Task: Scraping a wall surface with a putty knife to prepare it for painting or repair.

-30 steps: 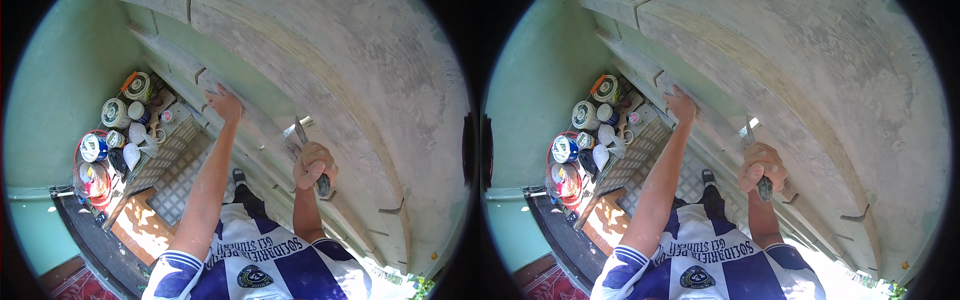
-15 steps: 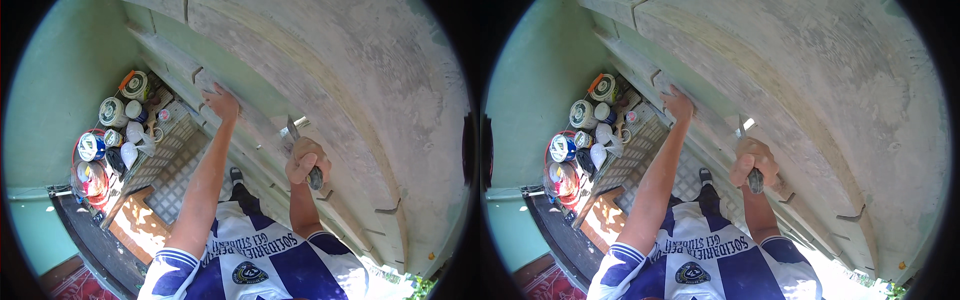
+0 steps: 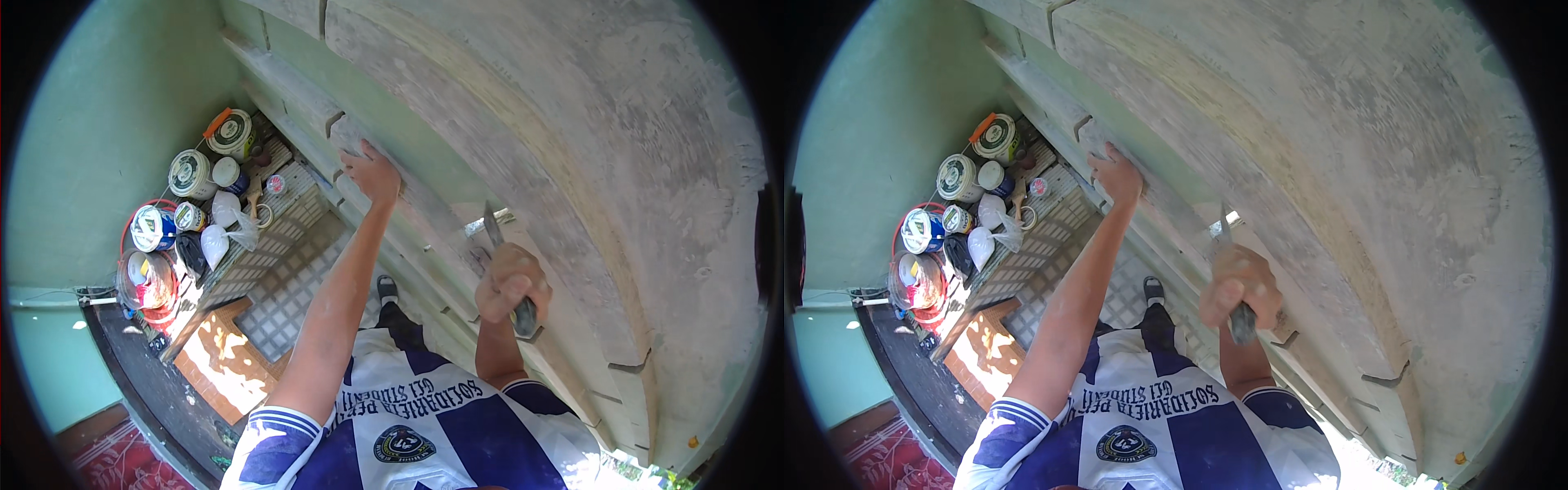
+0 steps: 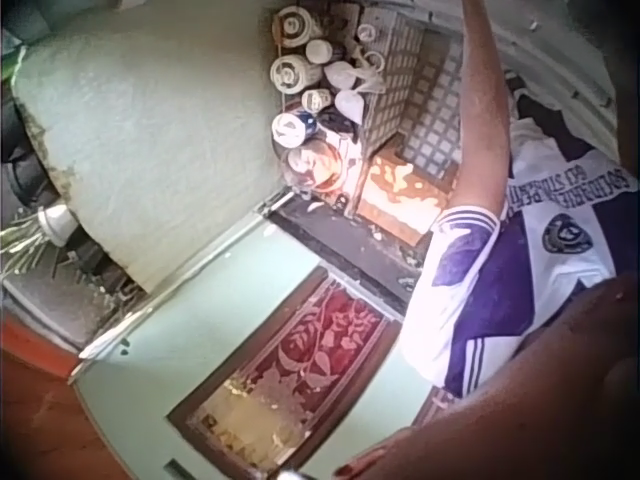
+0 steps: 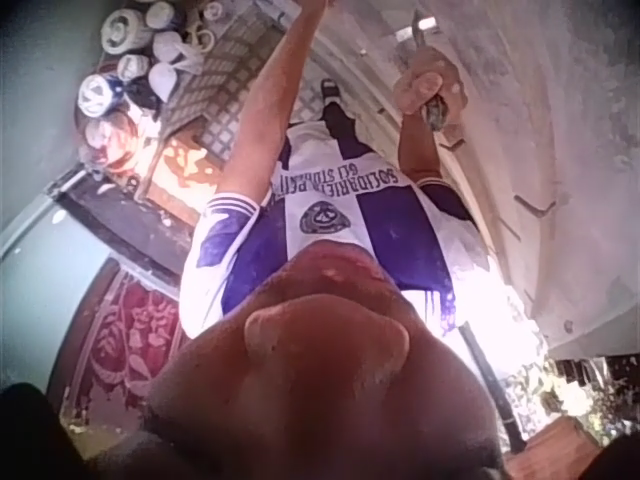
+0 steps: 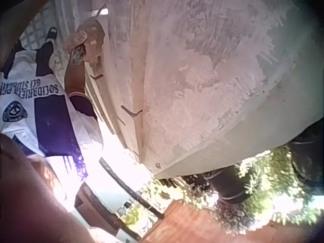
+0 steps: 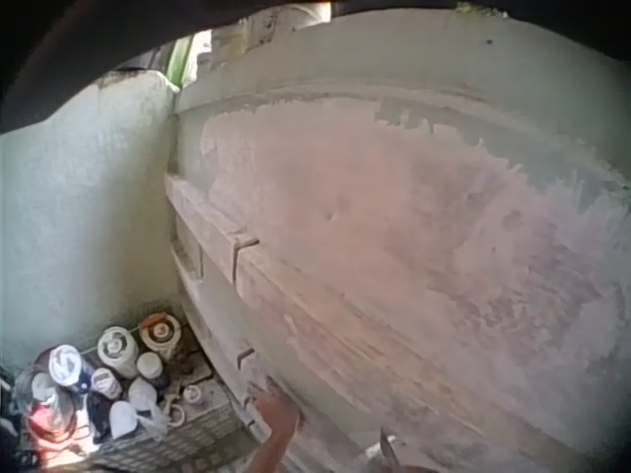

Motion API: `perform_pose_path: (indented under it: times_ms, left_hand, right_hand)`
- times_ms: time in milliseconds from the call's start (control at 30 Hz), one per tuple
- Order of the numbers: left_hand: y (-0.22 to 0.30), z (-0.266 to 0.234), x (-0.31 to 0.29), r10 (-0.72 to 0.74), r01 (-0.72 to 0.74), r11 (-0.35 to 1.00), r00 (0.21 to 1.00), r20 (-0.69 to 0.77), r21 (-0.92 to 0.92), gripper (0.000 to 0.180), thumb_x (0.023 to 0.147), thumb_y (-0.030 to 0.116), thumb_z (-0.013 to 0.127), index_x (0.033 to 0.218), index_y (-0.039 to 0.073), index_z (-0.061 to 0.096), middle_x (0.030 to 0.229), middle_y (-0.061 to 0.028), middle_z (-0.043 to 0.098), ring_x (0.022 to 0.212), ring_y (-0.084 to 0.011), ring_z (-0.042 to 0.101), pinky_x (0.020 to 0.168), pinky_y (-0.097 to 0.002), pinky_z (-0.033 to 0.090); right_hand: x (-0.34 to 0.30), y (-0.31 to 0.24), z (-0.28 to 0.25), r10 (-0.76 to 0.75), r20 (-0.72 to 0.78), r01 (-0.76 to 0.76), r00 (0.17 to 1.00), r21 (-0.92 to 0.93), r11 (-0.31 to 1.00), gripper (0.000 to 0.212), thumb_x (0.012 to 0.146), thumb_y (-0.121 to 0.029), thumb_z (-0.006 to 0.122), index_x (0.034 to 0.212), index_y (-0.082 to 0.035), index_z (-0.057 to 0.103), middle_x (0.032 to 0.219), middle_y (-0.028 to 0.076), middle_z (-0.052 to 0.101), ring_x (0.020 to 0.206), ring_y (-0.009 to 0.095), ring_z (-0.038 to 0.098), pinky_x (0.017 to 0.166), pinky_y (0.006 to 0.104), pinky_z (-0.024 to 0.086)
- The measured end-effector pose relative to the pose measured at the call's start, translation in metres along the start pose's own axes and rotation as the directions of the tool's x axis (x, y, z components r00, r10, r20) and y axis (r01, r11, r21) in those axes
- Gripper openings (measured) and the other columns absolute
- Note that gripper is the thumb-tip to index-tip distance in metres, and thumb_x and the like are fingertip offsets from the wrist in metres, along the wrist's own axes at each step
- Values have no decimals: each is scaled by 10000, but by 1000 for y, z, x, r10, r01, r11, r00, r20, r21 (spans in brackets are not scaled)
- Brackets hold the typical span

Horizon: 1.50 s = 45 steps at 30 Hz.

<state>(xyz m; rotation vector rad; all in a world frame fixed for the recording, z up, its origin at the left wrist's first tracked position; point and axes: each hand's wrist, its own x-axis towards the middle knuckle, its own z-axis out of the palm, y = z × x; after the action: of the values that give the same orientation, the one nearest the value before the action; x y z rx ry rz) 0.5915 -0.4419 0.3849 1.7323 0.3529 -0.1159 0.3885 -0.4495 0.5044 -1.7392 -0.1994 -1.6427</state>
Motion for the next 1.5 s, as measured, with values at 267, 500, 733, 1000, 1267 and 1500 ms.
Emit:
perform_pose_path:
  times_ms: [267, 500, 733, 1000, 1267, 1500]
  left_hand:
    - [-7, 4, 6, 37, -36, 999, 999, -27, 36, 668, 991, 424, 366, 1426, -46, 178, 1316, -344, 369, 1170, -473, 444, 954, -506, 399]
    - [-9, 4, 3, 55, -53, 997, 998, -30, 58, 662, 989, 430, 360, 1421, -43, 194, 1313, -347, 371, 1155, -480, 456, 952, -514, 399]
    - [-10, 4, 5, 64, -62, 997, 997, -31, 50, 665, 989, 433, 366, 1418, -47, 198, 1306, -353, 381, 1155, -480, 455, 944, -507, 401]
    - [-9, 4, 5, 50, -49, 997, 998, -22, 57, 662, 991, 417, 375, 1414, -61, 198, 1301, -356, 381, 1138, -480, 465, 941, -497, 404]
    - [-13, 4, 6, 69, -68, 996, 997, -31, 51, 664, 992, 410, 376, 1419, -62, 186, 1286, -356, 387, 1131, -482, 467, 937, -507, 403]
    - [-8, 1, 1, 75, -73, 995, 997, -30, 62, 682, 992, 433, 351, 1400, -93, 202, 1264, -394, 406, 1153, -486, 457, 952, -482, 407]
  right_hand:
    - [-10, 5, -3, -45, 8, 44, 999, 109, 993, 381, 959, -177, 499, 631, -64, 341, 538, 45, 423, 436, 131, 380, 394, 282, 292]
    - [-12, 6, -9, 51, -32, -50, 998, 28, 998, 386, 969, -188, 484, 624, -74, 353, 532, 29, 394, 425, 125, 334, 394, 279, 287]
    - [-11, 14, -14, -28, -2, 28, 1000, 93, 995, 199, 906, -59, 505, 729, 2, 436, 504, 106, 502, 388, 185, 463, 379, 336, 423]
    - [-10, 10, -8, -51, 41, 52, 998, -46, 998, 255, 912, -71, 503, 684, 2, 413, 500, 72, 472, 390, 164, 457, 364, 316, 391]
    - [-10, 4, -6, 70, 29, -66, 997, -108, 992, 294, 899, -86, 535, 646, -26, 399, 510, 71, 492, 408, 167, 467, 391, 309, 415]
    - [-4, 2, -4, 5, -30, -6, 1000, -31, 999, 306, 901, -91, 540, 643, -37, 384, 483, 64, 469, 389, 149, 437, 376, 292, 380]
